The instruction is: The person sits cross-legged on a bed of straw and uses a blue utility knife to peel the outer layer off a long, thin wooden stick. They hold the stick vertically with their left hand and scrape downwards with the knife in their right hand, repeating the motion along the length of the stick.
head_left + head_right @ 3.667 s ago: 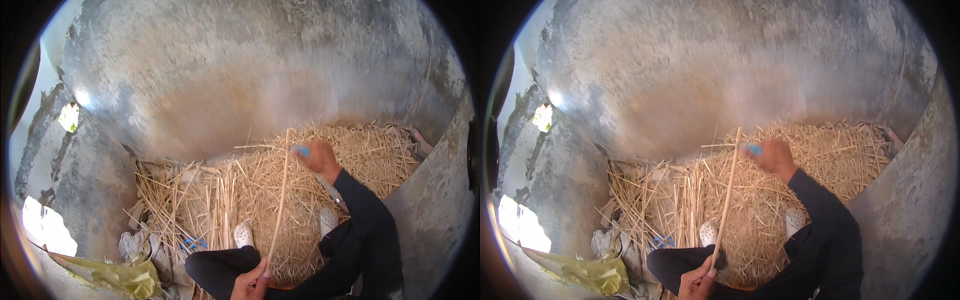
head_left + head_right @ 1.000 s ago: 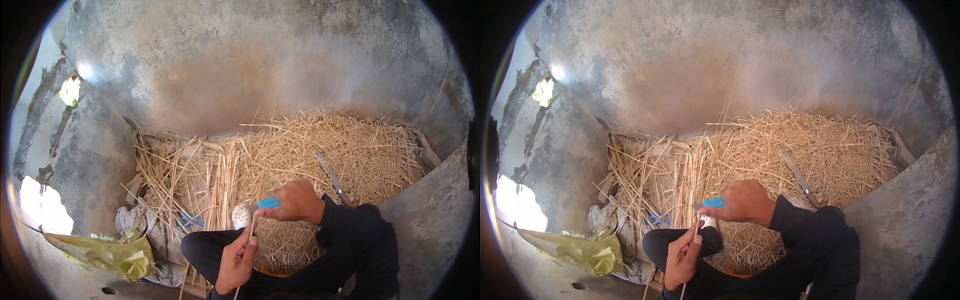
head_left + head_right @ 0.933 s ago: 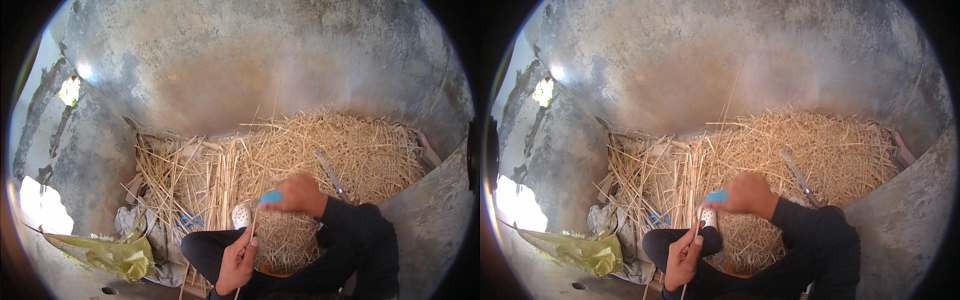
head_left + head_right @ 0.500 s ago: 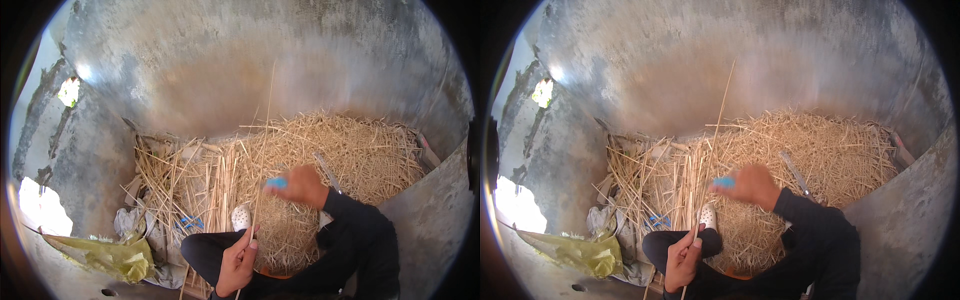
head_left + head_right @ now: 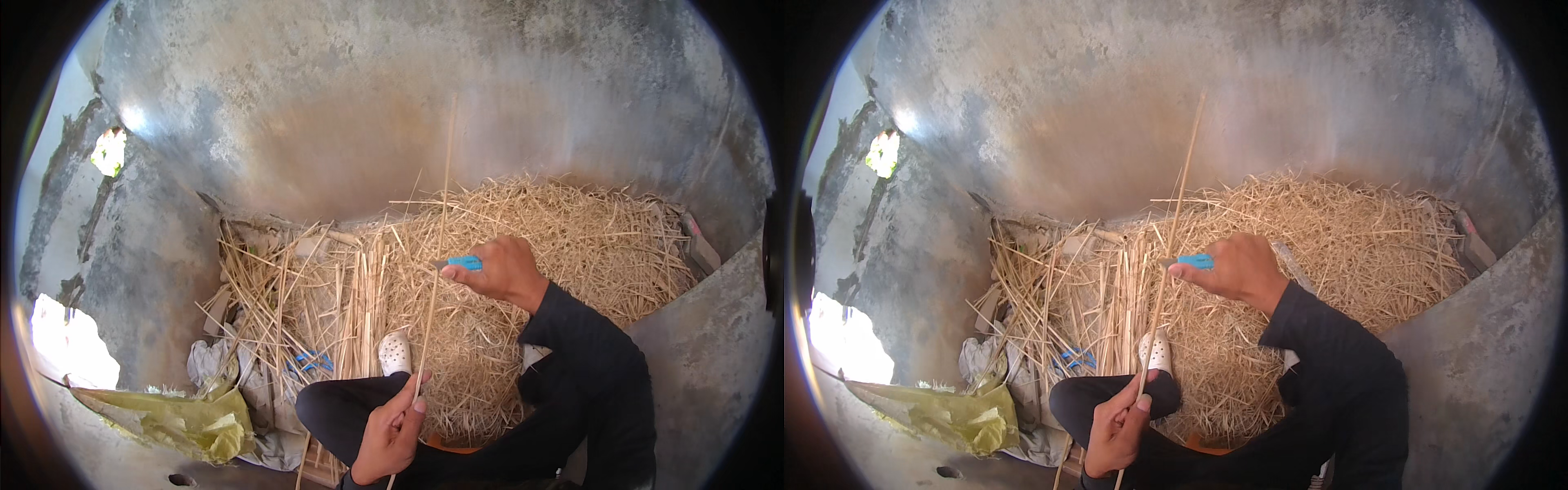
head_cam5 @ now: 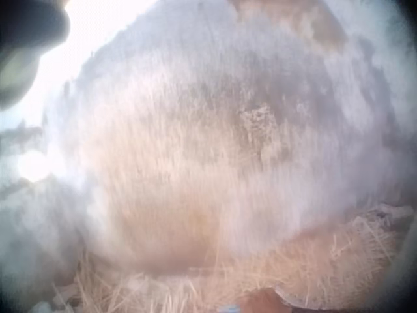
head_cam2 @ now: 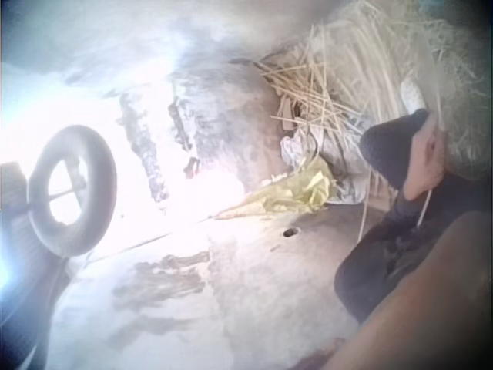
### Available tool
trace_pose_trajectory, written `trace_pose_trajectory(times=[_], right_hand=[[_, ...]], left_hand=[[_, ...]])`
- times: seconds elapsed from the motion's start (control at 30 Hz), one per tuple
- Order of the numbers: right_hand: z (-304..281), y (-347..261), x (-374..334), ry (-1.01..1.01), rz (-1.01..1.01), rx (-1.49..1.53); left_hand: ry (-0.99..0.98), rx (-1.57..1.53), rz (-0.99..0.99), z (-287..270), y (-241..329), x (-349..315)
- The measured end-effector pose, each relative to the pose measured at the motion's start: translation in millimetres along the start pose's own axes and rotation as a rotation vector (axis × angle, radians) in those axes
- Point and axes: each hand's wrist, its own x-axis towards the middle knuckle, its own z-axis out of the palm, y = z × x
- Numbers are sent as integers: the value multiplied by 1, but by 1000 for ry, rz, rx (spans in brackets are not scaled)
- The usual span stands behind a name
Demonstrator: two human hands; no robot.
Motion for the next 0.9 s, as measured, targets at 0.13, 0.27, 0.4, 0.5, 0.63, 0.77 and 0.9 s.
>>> trace_pose_trajectory(times=[0.13, 0.27, 0.4, 0.5, 0.63, 0.77, 0.9], right_hand=[[14, -17, -16, 57, -152, 12], [18, -2, -9, 69, -65, -52], [3, 0, -6, 65, -78, 34], [5, -34, -25, 22, -271, 34], [-1, -5, 3, 128, -45, 24], [-5, -36, -26, 118, -310, 5], [-8, 6, 3, 90, 1, -34]], left_hand=[[38, -32, -13, -2, 5, -4], [9, 59, -33, 1, 7, -12], [-42, 45, -20, -5, 10, -10], [13, 166, 34, -12, 6, -11], [-16, 311, 131, -15, 7, -9], [-10, 255, 33, -15, 3, -18], [-116, 329, -161, -15, 15, -21]])
